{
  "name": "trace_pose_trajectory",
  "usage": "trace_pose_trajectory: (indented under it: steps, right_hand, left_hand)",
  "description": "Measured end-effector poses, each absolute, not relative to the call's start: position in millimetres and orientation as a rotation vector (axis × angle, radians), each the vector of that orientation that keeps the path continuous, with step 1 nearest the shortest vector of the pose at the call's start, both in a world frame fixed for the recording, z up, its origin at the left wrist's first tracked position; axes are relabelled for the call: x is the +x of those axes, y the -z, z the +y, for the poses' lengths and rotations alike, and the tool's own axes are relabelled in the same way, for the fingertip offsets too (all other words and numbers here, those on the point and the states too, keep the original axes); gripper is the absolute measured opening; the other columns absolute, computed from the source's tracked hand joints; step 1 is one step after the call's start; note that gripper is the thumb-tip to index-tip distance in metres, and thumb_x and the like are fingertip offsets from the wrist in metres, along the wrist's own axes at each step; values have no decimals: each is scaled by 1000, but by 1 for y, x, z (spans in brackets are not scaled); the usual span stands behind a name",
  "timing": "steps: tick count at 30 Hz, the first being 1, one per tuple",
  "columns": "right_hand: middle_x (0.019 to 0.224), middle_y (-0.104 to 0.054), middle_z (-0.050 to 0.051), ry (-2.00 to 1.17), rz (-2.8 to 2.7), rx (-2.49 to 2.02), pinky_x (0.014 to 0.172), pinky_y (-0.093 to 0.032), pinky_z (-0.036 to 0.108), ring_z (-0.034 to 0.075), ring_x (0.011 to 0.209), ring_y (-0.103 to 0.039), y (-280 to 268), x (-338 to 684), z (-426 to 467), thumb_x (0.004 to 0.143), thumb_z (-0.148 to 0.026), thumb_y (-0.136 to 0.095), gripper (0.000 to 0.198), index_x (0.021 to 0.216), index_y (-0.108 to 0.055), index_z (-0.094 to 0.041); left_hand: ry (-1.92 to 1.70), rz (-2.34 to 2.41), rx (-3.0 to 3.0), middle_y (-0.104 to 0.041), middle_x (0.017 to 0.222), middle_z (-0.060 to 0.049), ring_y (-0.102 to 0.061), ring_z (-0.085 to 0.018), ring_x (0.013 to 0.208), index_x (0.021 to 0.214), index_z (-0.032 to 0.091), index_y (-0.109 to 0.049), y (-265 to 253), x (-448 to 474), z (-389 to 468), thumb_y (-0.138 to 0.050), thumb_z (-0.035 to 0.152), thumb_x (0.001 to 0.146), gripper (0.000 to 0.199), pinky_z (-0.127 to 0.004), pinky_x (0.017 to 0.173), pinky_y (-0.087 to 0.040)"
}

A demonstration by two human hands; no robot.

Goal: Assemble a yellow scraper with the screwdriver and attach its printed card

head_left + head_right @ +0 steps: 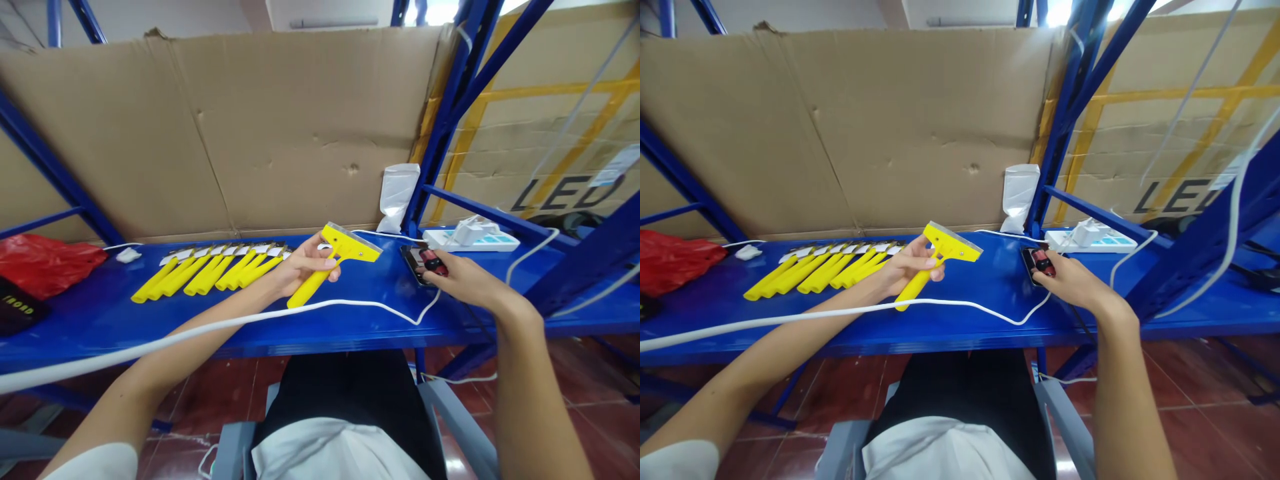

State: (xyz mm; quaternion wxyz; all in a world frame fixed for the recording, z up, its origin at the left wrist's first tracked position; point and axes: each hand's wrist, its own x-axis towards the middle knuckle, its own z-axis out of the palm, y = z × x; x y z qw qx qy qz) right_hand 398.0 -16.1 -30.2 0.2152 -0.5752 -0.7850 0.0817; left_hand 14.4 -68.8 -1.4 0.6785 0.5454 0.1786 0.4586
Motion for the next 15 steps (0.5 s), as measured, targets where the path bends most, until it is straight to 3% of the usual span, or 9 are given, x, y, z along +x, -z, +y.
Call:
trace_pose_trajectory:
  steps: [10,15]
  right_hand:
    - [79,-72,6,-225,-2111,-1434,66,-47,38,26,68,-65,29,387,-17,93,-49,-61,24,97,-57,-26]
    - [101,-79,11,-228,-1920,-1299,77,-53,41,28,83,-70,16,373,-33,99,-47,-64,27,111,-68,-23]
  left_hand:
    - [-1090,512,1209,-76,100,-3,-78,-16,73,112,22,-63,9,12,-55,-98,16,77,50,-28,68,-58]
    - [-1192,694,1142,-77,102,-4,-80,-17,82,112,22,-62,15,-6,-30,-97,15,80,47,-23,66,-59]
